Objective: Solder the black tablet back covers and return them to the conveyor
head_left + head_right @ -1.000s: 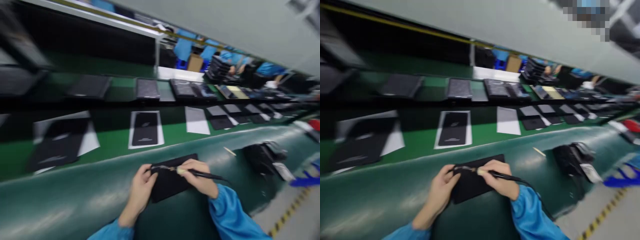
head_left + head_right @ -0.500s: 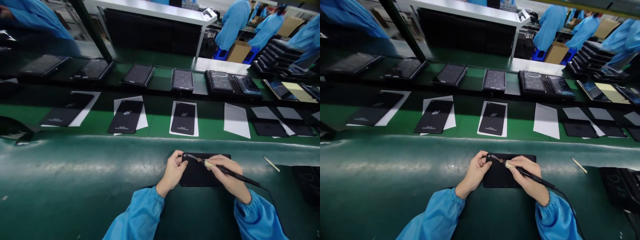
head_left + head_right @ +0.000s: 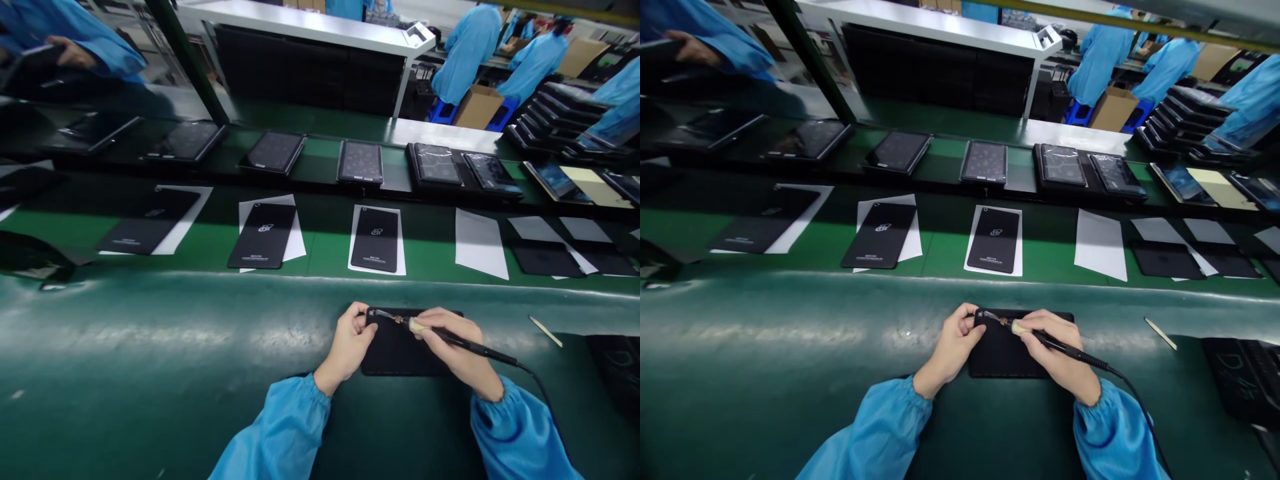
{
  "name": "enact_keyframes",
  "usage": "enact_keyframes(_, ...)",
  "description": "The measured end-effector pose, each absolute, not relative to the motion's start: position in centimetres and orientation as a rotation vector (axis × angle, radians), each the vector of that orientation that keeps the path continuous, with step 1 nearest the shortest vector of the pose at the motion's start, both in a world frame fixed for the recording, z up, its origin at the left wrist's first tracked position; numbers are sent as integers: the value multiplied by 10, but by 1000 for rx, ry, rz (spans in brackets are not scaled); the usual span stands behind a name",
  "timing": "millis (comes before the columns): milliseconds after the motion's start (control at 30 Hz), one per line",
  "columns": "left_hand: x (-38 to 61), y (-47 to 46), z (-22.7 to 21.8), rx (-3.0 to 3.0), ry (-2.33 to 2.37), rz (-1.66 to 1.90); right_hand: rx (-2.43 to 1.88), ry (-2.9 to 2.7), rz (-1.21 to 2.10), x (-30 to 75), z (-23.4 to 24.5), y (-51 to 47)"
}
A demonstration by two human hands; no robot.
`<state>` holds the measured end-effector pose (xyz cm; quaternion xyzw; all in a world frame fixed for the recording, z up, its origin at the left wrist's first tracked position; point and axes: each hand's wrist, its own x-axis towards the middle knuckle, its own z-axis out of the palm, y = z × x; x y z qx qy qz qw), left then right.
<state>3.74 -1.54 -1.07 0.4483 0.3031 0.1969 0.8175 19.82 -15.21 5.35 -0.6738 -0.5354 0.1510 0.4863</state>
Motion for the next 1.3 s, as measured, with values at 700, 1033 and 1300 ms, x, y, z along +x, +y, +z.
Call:
enact_keyframes(700,40,-17,-13,952,648,415,-1575,-1252,351,188,44,-156)
enact_keyframes(1033,41,-18,-10,900,665,430,-1618,-1048,127,169,20,-175)
enact_keyframes(1300,42,-16,-8,881,682,438,-1643,-1007,63,154,6,-174)
